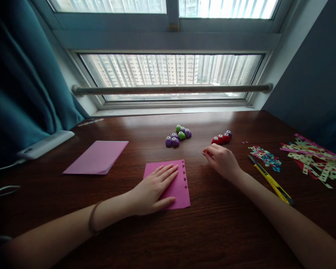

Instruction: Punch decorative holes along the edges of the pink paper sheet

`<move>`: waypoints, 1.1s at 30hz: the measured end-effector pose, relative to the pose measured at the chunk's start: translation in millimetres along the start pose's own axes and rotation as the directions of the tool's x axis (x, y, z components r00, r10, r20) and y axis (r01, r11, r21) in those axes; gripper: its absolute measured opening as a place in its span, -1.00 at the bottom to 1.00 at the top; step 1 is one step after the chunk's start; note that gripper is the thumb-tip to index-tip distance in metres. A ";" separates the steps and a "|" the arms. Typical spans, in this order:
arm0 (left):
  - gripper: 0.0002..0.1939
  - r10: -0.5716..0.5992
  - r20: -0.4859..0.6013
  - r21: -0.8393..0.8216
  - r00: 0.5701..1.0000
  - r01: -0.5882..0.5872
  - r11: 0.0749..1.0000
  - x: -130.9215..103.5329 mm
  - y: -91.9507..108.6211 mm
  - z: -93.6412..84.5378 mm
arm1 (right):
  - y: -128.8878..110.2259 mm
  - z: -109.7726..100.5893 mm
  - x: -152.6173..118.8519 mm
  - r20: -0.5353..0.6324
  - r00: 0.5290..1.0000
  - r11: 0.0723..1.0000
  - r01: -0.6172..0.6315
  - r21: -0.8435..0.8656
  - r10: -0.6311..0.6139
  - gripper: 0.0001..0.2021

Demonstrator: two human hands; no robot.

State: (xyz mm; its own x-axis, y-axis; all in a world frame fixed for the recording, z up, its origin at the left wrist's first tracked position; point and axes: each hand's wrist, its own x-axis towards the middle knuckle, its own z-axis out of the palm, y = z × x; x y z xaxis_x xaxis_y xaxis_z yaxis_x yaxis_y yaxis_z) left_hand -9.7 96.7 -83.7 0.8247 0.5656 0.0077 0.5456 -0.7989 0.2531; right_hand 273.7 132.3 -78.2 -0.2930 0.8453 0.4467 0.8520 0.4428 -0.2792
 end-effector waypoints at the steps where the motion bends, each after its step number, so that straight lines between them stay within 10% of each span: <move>1: -0.23 -0.002 -0.002 -0.002 1.000 0.002 1.000 0.5 0.1 -0.2 | -4.6 4.7 3.3 0.021 0.999 0.998 0.034 0.050 -0.035 -0.82; 11: -0.22 0.007 -0.026 0.006 1.000 -0.007 1.000 -1.0 0.3 0.8 | -22.9 56.2 77.1 0.077 0.977 0.971 0.183 0.153 -0.197 -0.62; 21: -0.25 0.023 -0.063 0.001 0.998 -0.023 1.000 -1.8 -0.4 2.9 | -24.1 86.5 88.4 0.034 0.992 0.977 0.114 0.182 -0.122 -0.70; 33: -0.21 0.026 -0.065 0.008 0.998 -0.025 1.000 -2.0 -0.8 3.3 | -34.0 45.7 36.4 0.023 0.996 0.862 -0.088 0.500 0.088 -0.78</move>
State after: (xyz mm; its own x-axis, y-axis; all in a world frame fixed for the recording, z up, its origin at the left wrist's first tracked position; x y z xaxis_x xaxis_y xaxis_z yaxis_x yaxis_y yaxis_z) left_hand -11.3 95.5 -87.1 0.8268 0.5571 0.0773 0.5260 -0.8145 0.2448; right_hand 214.3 161.7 -91.3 -0.2264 0.8878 0.4006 0.5429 0.4565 -0.7049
